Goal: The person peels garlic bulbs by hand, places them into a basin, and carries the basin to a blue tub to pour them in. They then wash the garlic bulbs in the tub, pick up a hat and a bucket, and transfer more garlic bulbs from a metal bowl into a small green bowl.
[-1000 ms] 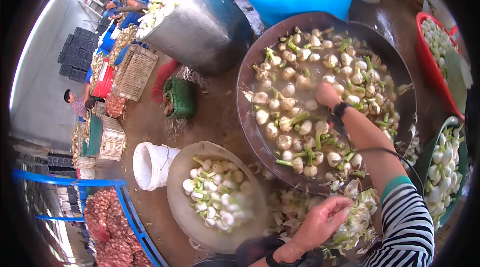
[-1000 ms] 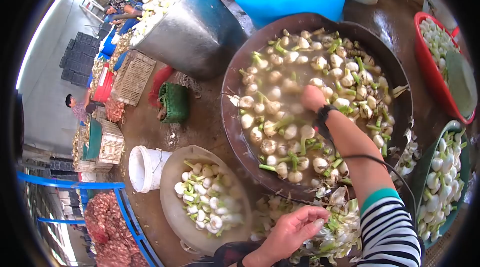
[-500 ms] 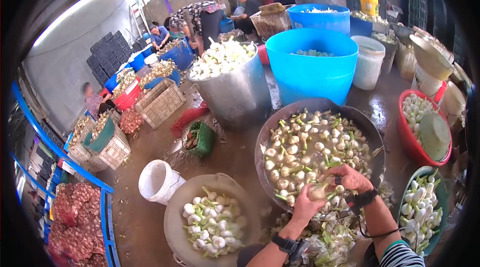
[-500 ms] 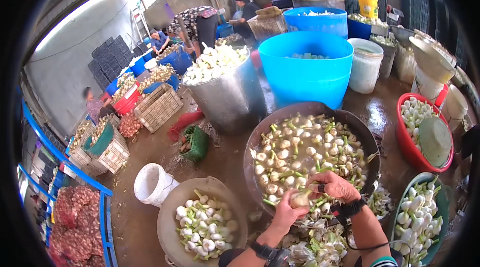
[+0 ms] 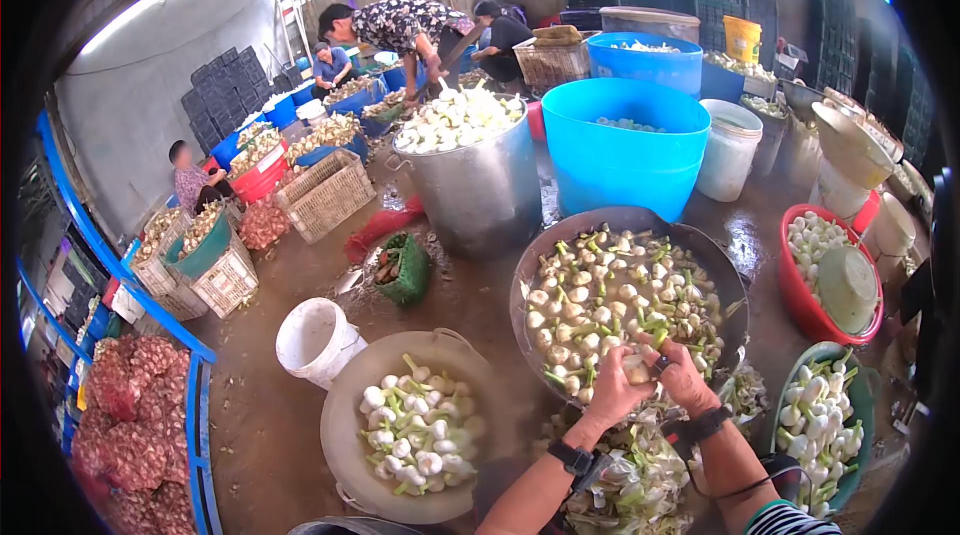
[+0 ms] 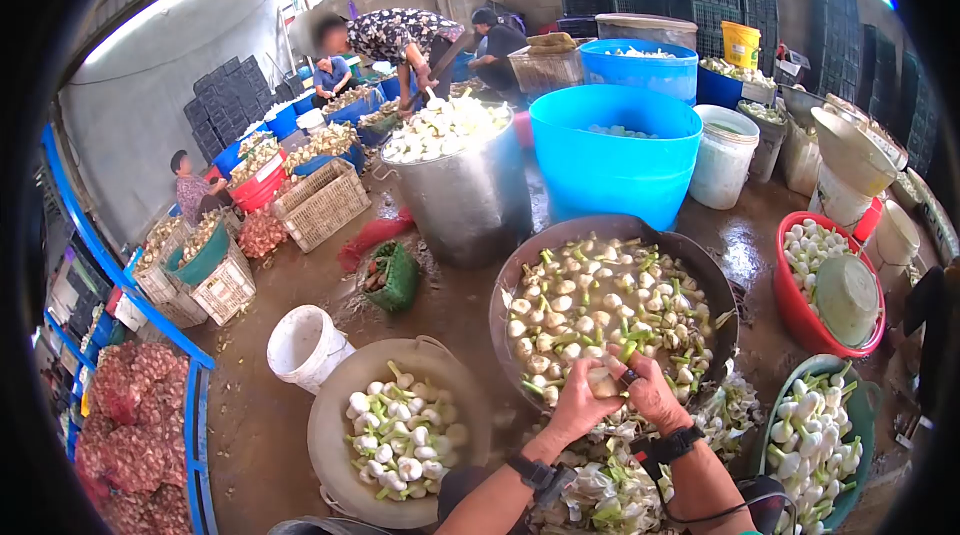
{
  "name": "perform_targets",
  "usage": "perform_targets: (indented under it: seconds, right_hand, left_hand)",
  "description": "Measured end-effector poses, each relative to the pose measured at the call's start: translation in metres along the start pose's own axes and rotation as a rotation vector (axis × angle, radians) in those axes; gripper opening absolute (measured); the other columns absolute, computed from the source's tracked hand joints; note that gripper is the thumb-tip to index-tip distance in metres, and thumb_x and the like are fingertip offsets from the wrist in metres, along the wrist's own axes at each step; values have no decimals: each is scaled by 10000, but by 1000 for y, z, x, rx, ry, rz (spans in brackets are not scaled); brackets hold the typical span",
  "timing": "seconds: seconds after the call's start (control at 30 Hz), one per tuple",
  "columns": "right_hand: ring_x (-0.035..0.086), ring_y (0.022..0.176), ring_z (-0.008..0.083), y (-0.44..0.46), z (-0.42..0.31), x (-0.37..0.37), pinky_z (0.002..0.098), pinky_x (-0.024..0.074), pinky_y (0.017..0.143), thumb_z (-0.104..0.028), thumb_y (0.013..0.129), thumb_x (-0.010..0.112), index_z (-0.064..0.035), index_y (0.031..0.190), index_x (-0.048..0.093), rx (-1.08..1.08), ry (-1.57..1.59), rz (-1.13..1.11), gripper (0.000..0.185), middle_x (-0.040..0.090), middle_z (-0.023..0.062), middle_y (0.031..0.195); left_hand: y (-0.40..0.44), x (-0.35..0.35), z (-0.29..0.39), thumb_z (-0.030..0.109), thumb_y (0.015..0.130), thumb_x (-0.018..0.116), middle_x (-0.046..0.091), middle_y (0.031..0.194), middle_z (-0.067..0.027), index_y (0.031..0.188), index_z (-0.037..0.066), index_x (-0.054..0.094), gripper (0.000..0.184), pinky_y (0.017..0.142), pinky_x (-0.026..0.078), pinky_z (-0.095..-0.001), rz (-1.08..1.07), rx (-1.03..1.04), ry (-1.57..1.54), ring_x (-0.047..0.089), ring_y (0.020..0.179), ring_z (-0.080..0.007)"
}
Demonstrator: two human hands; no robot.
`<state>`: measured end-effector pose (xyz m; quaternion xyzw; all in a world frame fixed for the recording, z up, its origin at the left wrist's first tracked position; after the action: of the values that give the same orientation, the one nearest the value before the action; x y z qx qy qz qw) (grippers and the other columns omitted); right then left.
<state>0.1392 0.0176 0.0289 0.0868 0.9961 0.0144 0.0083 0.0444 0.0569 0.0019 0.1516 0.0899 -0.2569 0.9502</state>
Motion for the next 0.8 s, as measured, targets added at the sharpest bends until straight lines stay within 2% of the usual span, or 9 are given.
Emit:
perform_targets:
  seconds: [0.13,0.23,0.37,0.4,0.53,0.63,0.67,0.77,0.8]
  right_hand:
    - [512,928,123,-11,4,-11,262,407,835,-183,863,512,69,1191,458,-5,-89,-43,418,581,79,1007]
    - [494,836,110,-16,1,-17,264,412,753,-143,849,518,42,1103,515,-70,-255,-30,314,578,46,911]
    - [492,763,85,-21,-16,-7,265,430,686,-99,826,517,17,1016,575,-25,-122,103,230,583,18,863]
    - [496,762,84,-23,-11,-3,266,434,684,-92,823,508,15,1010,580,15,49,152,227,585,18,870]
    - [556,798,103,-24,18,-17,275,477,723,-87,819,546,23,975,606,86,168,124,200,607,36,898]
    - [583,810,119,-25,19,-25,289,495,739,-81,799,585,20,951,614,107,181,52,184,615,34,885]
    - [583,804,118,-27,19,-27,288,496,725,-77,795,588,16,949,615,127,199,40,182,615,31,878]
    - [582,762,121,-31,6,-11,265,478,656,-54,789,594,5,948,614,88,469,92,171,620,32,874]
    - [583,759,127,-32,10,-10,253,471,656,-54,796,590,8,943,616,80,494,121,162,623,41,888]
  left_hand:
    - [-2,18,-15,9,659,724,517,976,-89,1106,35,342,588,728,491,-269,-175,-149,-367,550,872,-163]
    - [-12,24,-19,22,657,734,516,985,-90,1100,36,349,587,716,504,-267,-290,-478,-768,556,878,-162]
    - [-5,-7,35,160,648,746,501,1025,-205,1189,-10,313,713,733,486,-381,79,160,268,547,927,-331]
    - [-6,-7,39,191,660,730,464,1047,-241,1222,0,299,734,723,480,-426,94,137,291,508,924,-402]
    - [-10,-8,46,169,675,724,477,1052,-218,1222,-2,311,706,703,495,-395,59,150,317,543,892,-366]
    - [-12,12,13,104,688,718,502,1063,-198,1236,-11,314,690,661,517,-335,-268,-155,-442,579,866,-290]
    - [-16,17,7,263,787,640,571,953,-160,1224,-14,363,587,546,519,-271,-323,-288,-708,615,713,-195]
    - [-31,35,40,481,844,474,600,787,-131,1194,-5,416,602,432,485,-255,-740,-517,-1554,593,549,-158]
    - [-30,38,30,603,844,317,595,671,-99,1143,0,474,690,363,444,-255,-669,-606,-1476,547,430,-139]
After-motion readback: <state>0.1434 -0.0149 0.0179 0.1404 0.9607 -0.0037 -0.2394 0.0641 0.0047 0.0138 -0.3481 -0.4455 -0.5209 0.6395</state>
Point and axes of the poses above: each hand's wrist, its own y-axis towards the middle knuckle, its own x-axis out of the palm, z = x × y, the point moved 9 cm from there along y, towards the middle knuckle
